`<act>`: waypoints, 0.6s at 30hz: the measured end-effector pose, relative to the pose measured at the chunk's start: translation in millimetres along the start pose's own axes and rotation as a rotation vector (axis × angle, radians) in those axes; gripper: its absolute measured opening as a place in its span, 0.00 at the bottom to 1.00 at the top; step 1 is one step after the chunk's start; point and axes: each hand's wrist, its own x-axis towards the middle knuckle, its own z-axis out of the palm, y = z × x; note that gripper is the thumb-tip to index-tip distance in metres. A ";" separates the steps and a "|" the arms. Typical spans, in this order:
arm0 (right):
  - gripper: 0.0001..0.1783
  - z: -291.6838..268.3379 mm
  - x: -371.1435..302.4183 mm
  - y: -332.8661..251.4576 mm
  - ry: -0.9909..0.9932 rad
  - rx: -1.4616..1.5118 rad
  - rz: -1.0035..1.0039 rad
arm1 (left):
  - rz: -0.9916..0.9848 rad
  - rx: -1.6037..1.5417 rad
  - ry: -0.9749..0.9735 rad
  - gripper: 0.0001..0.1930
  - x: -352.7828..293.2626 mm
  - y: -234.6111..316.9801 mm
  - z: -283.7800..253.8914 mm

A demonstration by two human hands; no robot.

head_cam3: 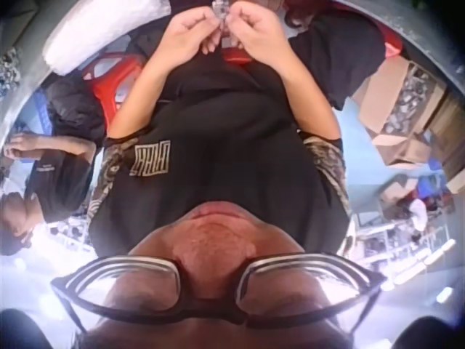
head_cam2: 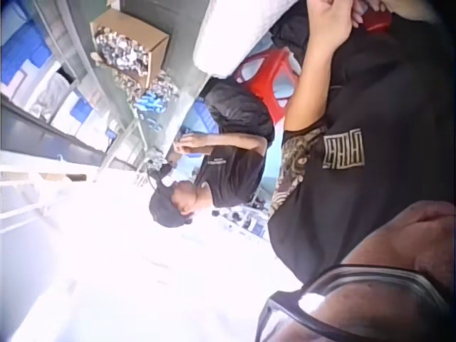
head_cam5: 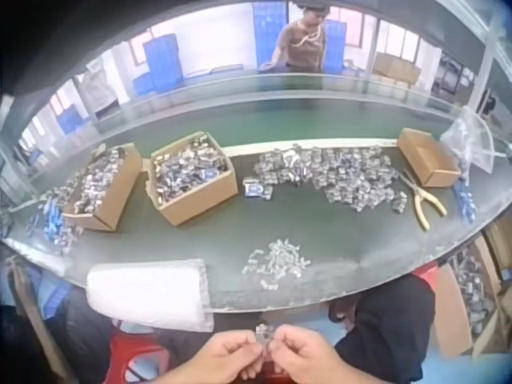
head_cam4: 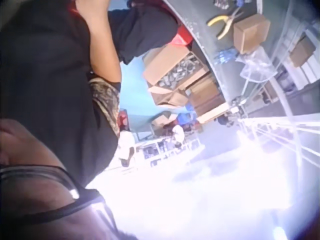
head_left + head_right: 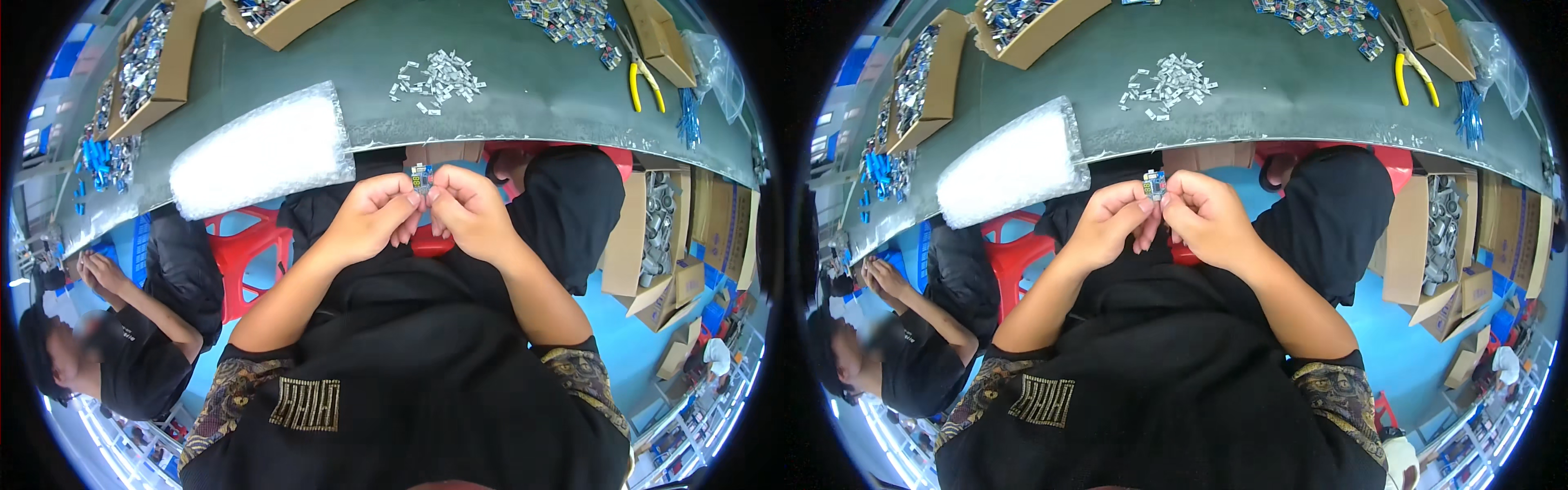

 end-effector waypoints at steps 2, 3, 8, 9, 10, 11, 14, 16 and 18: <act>0.10 -3.5 3.9 -2.3 -0.009 0.006 0.044 | -0.008 -0.075 -0.014 0.11 2.9 -2.2 -1.0; 0.10 -6.4 5.5 -3.5 -0.034 -0.037 0.056 | -0.006 -0.126 -0.014 0.10 3.4 -1.4 -0.1; 0.12 -11.4 10.0 -15.2 -0.102 -0.069 0.154 | -0.034 -0.142 -0.007 0.09 1.5 3.4 1.3; 0.12 -10.2 10.8 -16.4 -0.113 -0.031 0.128 | -0.041 -0.149 -0.006 0.09 0.9 4.8 1.4; 0.12 -9.2 11.2 -16.4 -0.124 0.007 0.102 | -0.026 -0.112 -0.007 0.09 0.4 5.7 1.1; 0.12 -8.7 11.8 -14.8 -0.124 0.008 0.109 | -0.009 -0.073 -0.009 0.10 0.5 5.7 0.4; 0.11 -4.8 11.4 -5.5 -0.028 -0.135 0.014 | 0.017 -0.031 0.039 0.10 1.1 1.0 1.2; 0.11 -0.9 10.5 -7.5 -0.007 -0.140 0.009 | 0.012 -0.024 0.056 0.09 1.9 5.0 2.4; 0.11 1.4 10.2 -5.1 0.018 -0.143 0.002 | -0.016 -0.080 0.051 0.10 2.6 14.2 5.5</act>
